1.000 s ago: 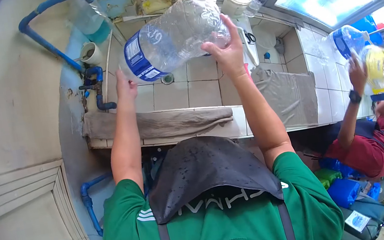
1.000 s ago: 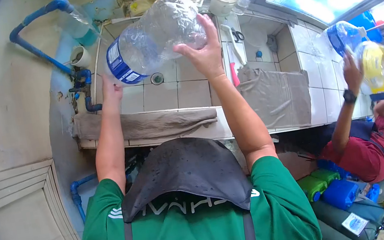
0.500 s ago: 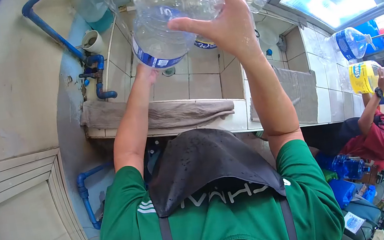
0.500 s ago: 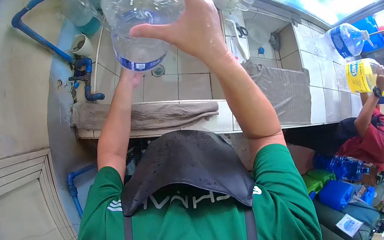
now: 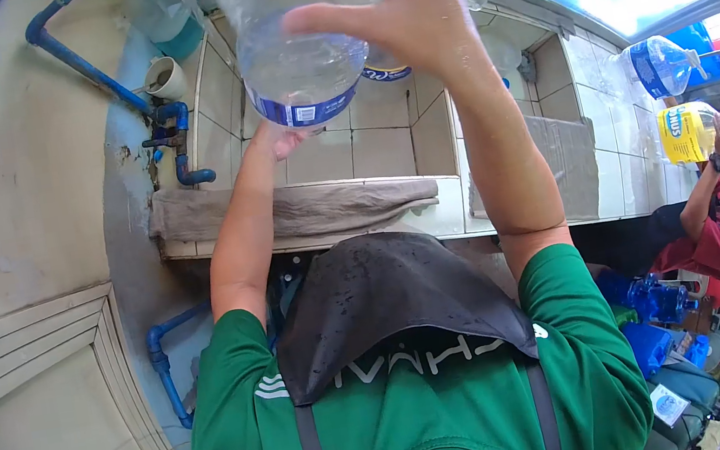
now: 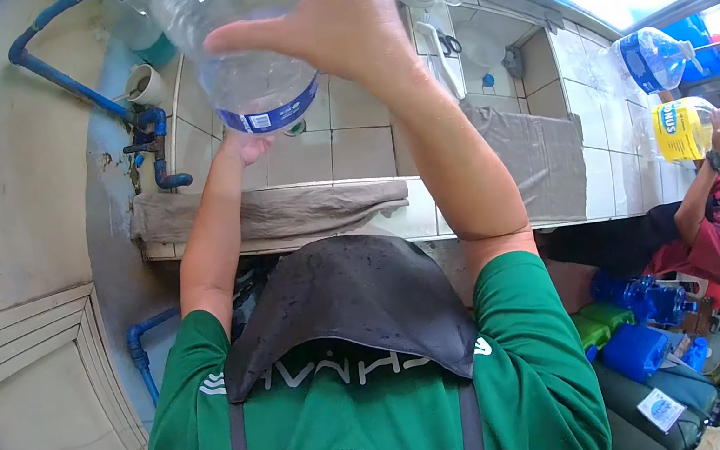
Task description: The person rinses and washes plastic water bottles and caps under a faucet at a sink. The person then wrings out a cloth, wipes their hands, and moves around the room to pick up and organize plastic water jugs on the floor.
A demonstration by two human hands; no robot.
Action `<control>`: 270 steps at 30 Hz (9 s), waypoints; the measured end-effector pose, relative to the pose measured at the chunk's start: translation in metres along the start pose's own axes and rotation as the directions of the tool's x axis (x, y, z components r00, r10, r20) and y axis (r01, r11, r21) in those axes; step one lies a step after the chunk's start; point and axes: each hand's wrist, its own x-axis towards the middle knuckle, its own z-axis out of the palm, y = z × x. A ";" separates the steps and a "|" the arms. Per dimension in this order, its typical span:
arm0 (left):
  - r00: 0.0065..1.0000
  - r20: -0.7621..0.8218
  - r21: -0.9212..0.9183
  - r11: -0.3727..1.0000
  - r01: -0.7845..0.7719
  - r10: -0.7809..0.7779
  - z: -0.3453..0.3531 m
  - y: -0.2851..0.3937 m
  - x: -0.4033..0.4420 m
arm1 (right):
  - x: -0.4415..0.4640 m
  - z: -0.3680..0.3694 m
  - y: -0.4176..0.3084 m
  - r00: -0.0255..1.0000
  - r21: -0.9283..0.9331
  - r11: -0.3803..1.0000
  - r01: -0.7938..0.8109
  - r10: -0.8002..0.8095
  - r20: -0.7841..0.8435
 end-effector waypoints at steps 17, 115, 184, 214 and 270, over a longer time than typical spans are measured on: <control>0.393 0.189 0.960 -0.085 -0.266 0.900 -0.018 0.132 0.038 | -0.257 0.067 0.217 0.506 -0.220 0.647 -0.730 0.728 0.463; 0.886 0.142 0.419 0.785 -0.458 0.441 0.123 -0.039 -0.027 | -0.173 -0.199 0.127 0.587 0.455 0.768 -0.451 0.639 -0.497; 0.529 0.676 0.713 -0.637 -0.293 0.513 0.193 0.045 0.131 | -0.368 -0.234 0.247 0.339 0.018 0.640 -0.768 0.431 -0.836; 0.278 0.791 0.605 -0.767 -0.213 0.546 -0.009 0.164 -0.013 | -0.044 0.143 0.226 0.796 -0.576 0.807 -0.131 0.432 0.424; 0.562 0.411 0.819 -0.021 -0.573 0.717 -0.077 0.107 0.046 | -0.011 0.255 0.164 0.853 -0.128 0.881 -0.456 0.473 0.220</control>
